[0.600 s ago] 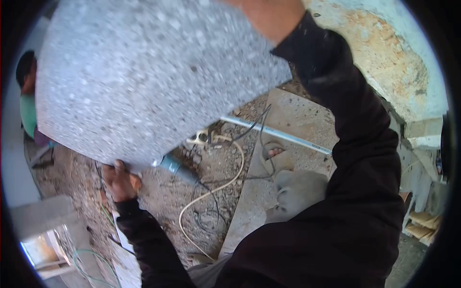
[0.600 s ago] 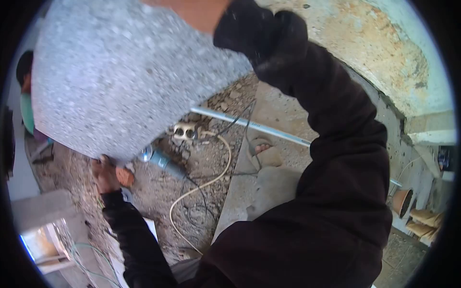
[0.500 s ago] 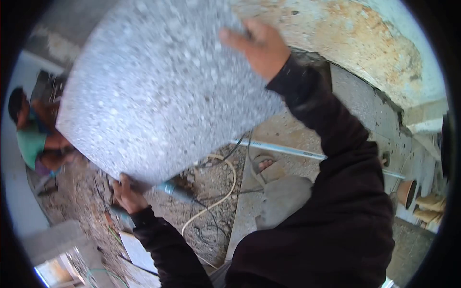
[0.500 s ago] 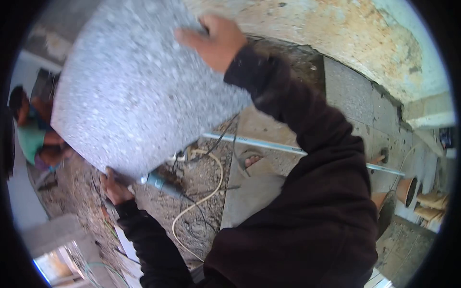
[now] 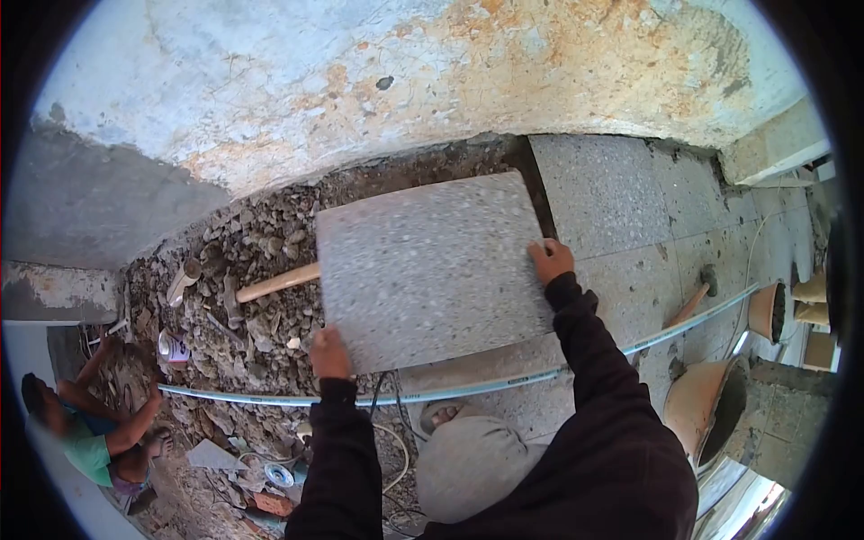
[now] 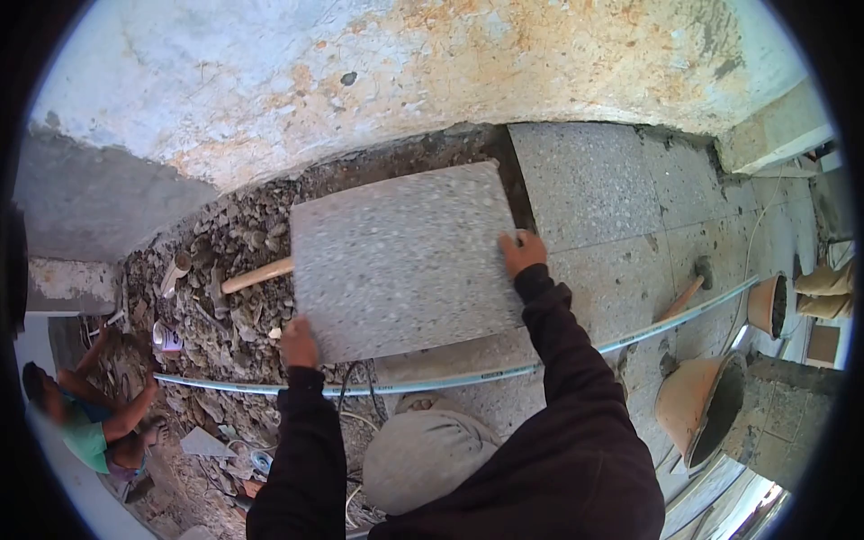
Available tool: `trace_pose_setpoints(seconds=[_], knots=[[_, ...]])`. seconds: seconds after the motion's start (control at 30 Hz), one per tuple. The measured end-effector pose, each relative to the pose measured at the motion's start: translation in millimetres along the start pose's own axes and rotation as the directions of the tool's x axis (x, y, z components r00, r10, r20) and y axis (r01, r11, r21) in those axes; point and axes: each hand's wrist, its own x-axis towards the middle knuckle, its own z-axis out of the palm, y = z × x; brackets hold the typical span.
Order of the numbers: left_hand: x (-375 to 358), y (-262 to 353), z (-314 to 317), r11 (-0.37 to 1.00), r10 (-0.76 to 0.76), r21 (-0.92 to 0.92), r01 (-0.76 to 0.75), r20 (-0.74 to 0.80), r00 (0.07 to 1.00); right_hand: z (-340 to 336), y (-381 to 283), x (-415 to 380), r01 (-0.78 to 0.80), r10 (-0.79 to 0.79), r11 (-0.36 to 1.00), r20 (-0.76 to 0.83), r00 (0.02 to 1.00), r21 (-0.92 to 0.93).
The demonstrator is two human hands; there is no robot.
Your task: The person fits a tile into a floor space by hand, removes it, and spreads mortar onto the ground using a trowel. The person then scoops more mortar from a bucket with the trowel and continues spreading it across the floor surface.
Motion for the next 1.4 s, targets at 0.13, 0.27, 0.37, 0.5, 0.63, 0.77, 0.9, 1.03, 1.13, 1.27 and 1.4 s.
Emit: trace_pose_setpoints(seconds=[0.13,0.27,0.37,0.5,0.63,0.77,0.9,1.03,1.13,1.27,1.4], knots=[[30.6,18.4,81.8,0.998,0.058,0.035,-0.058,0.016,0.998,-20.9,11.1,52.7,-0.184,0.198,0.965,0.058,0.978,-0.185],[58.3,29.9,120.1,0.999,-0.035,0.010,0.035,0.047,0.998,0.1,28.9,81.4,-0.155,0.148,0.977,-0.056,0.987,-0.147],[75.0,35.9,132.8,0.999,-0.014,-0.049,0.017,0.055,0.998,9.3,33.0,100.3,-0.108,0.088,0.968,-0.099,0.991,-0.227],[86.8,32.0,145.0,0.995,-0.011,-0.095,0.020,0.084,0.996,16.5,30.8,116.2,-0.108,0.090,0.972,-0.096,0.991,-0.209],[96.8,13.2,160.8,0.997,0.077,0.005,-0.078,0.041,0.996,24.8,33.5,126.0,-0.090,0.069,0.970,-0.098,0.993,-0.226],[103.5,3.5,165.5,0.999,0.049,-0.009,-0.049,0.100,0.994,25.0,35.5,121.1,-0.089,0.082,0.954,-0.036,0.996,-0.286],[114.6,1.0,156.2,0.987,0.160,-0.055,-0.152,0.181,0.970,21.5,45.6,127.3,0.180,-0.195,0.955,-0.045,0.980,-0.234],[114.8,-1.9,160.3,0.987,0.054,-0.162,-0.013,0.252,0.966,17.7,34.0,131.2,-0.170,0.160,0.974,0.082,0.984,0.148],[117.2,-25.4,182.1,0.982,0.110,-0.166,-0.095,0.088,0.990,1.4,16.1,119.6,-0.343,0.319,0.864,0.127,0.939,0.369],[110.9,-0.3,176.4,0.992,-0.116,-0.031,0.120,0.097,0.988,-12.4,24.9,103.9,-0.383,0.361,0.592,0.192,0.912,0.709],[107.6,0.1,182.0,0.994,-0.084,-0.071,0.089,0.062,0.995,-16.3,28.7,59.0,-0.338,0.409,0.483,0.133,0.903,0.808]])
